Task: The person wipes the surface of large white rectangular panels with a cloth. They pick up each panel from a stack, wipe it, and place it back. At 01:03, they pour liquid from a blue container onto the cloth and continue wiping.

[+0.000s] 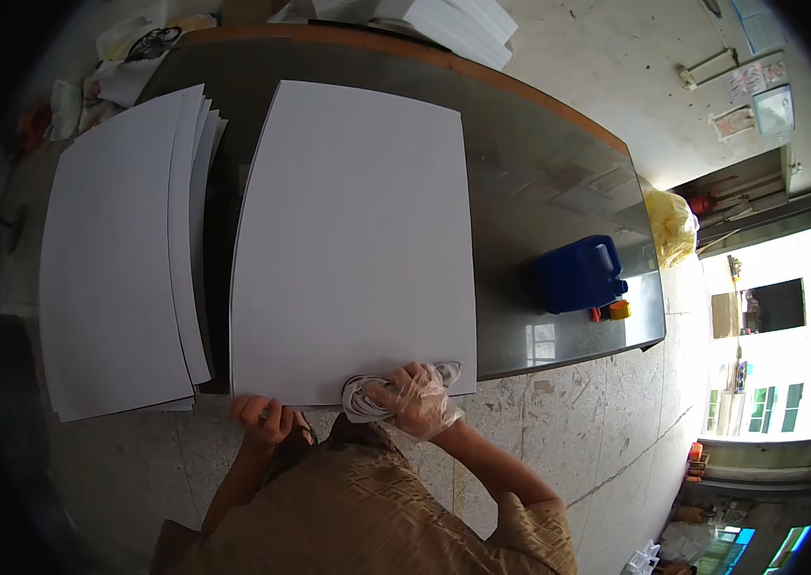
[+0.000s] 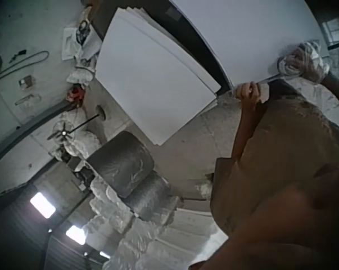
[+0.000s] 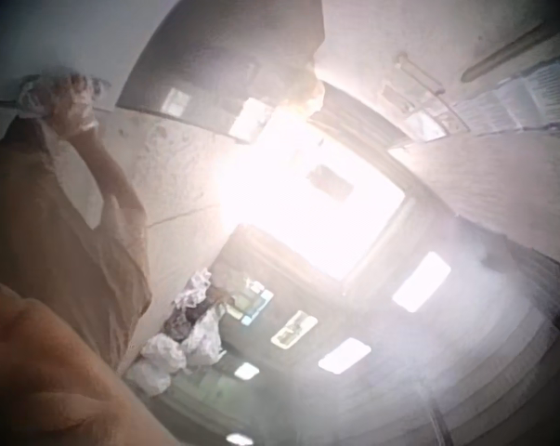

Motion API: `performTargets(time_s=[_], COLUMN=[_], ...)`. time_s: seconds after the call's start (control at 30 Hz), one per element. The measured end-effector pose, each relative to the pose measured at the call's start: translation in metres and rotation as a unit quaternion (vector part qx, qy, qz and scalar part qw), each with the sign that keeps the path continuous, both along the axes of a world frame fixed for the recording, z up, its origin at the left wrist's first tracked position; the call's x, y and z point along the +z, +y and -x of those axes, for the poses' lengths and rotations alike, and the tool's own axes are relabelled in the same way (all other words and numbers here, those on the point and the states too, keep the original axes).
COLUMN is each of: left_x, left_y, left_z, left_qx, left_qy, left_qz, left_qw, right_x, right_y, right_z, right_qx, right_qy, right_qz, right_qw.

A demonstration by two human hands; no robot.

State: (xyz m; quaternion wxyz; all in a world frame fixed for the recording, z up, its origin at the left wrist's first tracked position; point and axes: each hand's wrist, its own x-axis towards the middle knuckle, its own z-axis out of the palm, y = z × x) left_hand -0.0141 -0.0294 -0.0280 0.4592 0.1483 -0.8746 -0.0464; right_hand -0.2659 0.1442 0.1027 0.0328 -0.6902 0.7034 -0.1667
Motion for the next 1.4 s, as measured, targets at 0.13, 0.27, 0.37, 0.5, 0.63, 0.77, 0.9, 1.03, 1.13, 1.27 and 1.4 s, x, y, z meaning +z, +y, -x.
performTargets(time_s=[0.13, 0.27, 0.37, 0.5, 0.63, 0.77, 0.9, 1.03, 1.13, 1.27, 1.4], left_x=[0.002, 0.005, 0.004, 0.001, 0.0, 0.006, 0.015, 0.0, 0.001, 0.006, 0.003], left_y=[-0.001, 0.002, 0.011, 0.016, 0.022, 0.014, 0.005, -0.001, -0.006, -0.005, -0.001], left_z=[0.0, -0.002, -0.006, -0.002, -0.014, -0.004, 0.003, -0.001, 0.003, 0.001, -0.002], left_qx=[-0.005, -0.001, 0.022, 0.065, 0.092, 0.071, 0.042, 0.024, 0.004, 0.005, 0.033], left_qy=[-0.009, -0.006, -0.015, -0.009, -0.033, -0.025, -0.015, -0.006, -0.012, -0.017, -0.026], left_qz=[0.002, -0.004, -0.01, -0.019, -0.012, -0.003, 0.011, 0.026, 0.025, 0.028, 0.033], left_qw=[1.0, 1.0, 1.0, 0.998, 0.995, 0.997, 0.999, 0.999, 1.0, 0.999, 0.999], right_x=[-0.004, -0.013, 0.001, 0.0, -0.001, -0.015, -0.015, -0.002, 0.001, -0.001, -0.015], right_y=[-0.029, -0.123, -0.245, -0.36, -0.378, -0.283, -0.099, 0.039, 0.049, 0.022, -0.061], right_z=[0.03, 0.12, 0.21, 0.323, 0.323, 0.282, 0.162, 0.059, 0.052, 0.084, 0.19], right_qx=[-0.018, -0.059, -0.154, -0.262, -0.264, -0.219, -0.112, -0.056, -0.083, -0.066, -0.064], right_qy=[0.024, 0.05, 0.1, 0.086, 0.084, 0.096, 0.057, -0.004, -0.019, 0.018, 0.036], right_qz=[-0.015, -0.046, -0.069, -0.048, -0.016, -0.002, -0.025, -0.021, 0.006, 0.003, 0.026], right_qw=[0.999, 0.996, 0.981, 0.96, 0.961, 0.971, 0.992, 0.998, 0.996, 0.998, 0.997])
